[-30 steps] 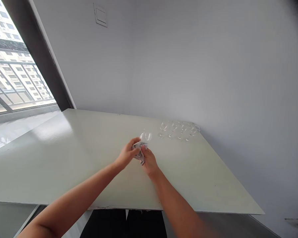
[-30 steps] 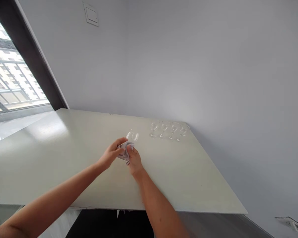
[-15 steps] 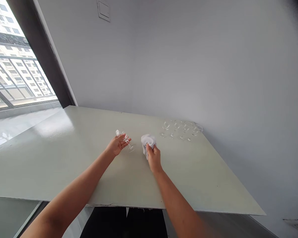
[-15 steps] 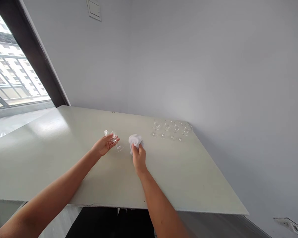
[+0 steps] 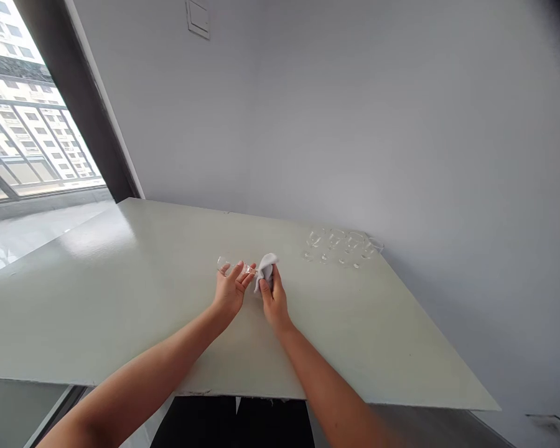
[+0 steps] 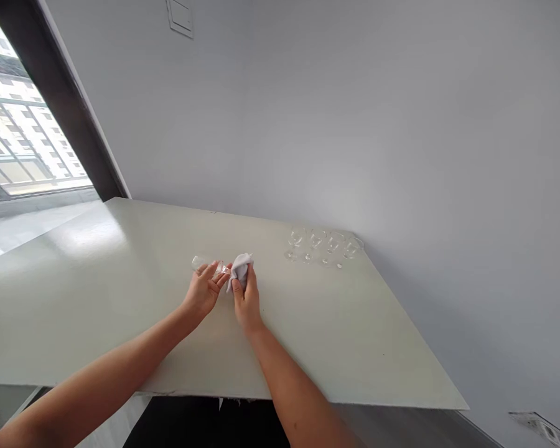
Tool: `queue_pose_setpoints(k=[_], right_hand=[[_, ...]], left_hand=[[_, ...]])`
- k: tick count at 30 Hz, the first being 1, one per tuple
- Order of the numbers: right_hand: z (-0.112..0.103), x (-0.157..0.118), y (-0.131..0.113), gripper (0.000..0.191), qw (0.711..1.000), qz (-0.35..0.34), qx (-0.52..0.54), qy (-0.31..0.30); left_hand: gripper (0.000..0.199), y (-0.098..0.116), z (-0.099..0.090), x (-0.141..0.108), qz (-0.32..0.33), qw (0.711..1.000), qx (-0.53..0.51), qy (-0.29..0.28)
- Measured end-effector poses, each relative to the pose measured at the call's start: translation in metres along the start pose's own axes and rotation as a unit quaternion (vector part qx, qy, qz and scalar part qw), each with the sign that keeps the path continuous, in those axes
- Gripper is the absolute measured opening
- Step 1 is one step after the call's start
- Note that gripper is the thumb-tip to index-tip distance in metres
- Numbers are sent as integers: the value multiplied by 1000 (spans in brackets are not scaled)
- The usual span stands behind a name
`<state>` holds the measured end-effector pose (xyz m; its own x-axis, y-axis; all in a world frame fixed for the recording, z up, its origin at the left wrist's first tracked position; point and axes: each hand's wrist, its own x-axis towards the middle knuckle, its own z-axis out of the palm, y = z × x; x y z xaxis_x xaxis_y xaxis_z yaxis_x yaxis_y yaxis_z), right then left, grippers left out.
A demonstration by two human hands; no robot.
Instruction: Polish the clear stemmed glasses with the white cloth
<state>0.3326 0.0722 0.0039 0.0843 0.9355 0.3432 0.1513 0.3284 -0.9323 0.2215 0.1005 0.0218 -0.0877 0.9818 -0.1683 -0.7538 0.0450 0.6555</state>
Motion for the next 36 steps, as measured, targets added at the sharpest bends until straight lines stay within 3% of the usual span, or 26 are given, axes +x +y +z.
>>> queue_pose_setpoints(k=[2, 5, 9, 12, 15, 18, 22, 26, 29, 32, 36], right_hand=[[2, 1, 0, 46, 989, 85, 120, -12], [5, 1, -2, 38, 943, 194, 268, -25], [6, 0, -4, 36, 902, 277, 331, -14], [3, 0, -4, 29, 915, 276, 293, 5], [0, -1, -6, 25, 944, 242, 224, 22], [-2, -1, -6, 27, 961, 214, 175, 32], [-7, 2, -1, 31, 958, 211, 195, 20], [-20, 9, 5, 29, 923, 299, 236, -55], [-29, 11, 4, 20, 875, 354, 299, -138], [-29, 11, 2, 15, 834, 386, 349, -183], [-17, 12, 6, 15, 813, 373, 428, -133]], left_hand=[[48, 2, 2, -5, 51, 998, 22, -16], [55, 7, 5, -13, 123, 985, 96, -67], [62, 2, 6, -20, 226, 944, 178, -163], [64, -8, 4, -22, 330, 888, 221, -233], [65, -11, 3, -23, 393, 846, 251, -257], [66, -3, 3, -21, 368, 851, 265, -265], [68, 14, 2, -18, 287, 858, 282, -318], [65, 26, 0, -16, 153, 873, 280, -370], [66, 29, 1, -13, 29, 894, 225, -386], [60, 27, 2, -10, -40, 919, 147, -365], [45, 20, 1, -6, -40, 958, 59, -277]])
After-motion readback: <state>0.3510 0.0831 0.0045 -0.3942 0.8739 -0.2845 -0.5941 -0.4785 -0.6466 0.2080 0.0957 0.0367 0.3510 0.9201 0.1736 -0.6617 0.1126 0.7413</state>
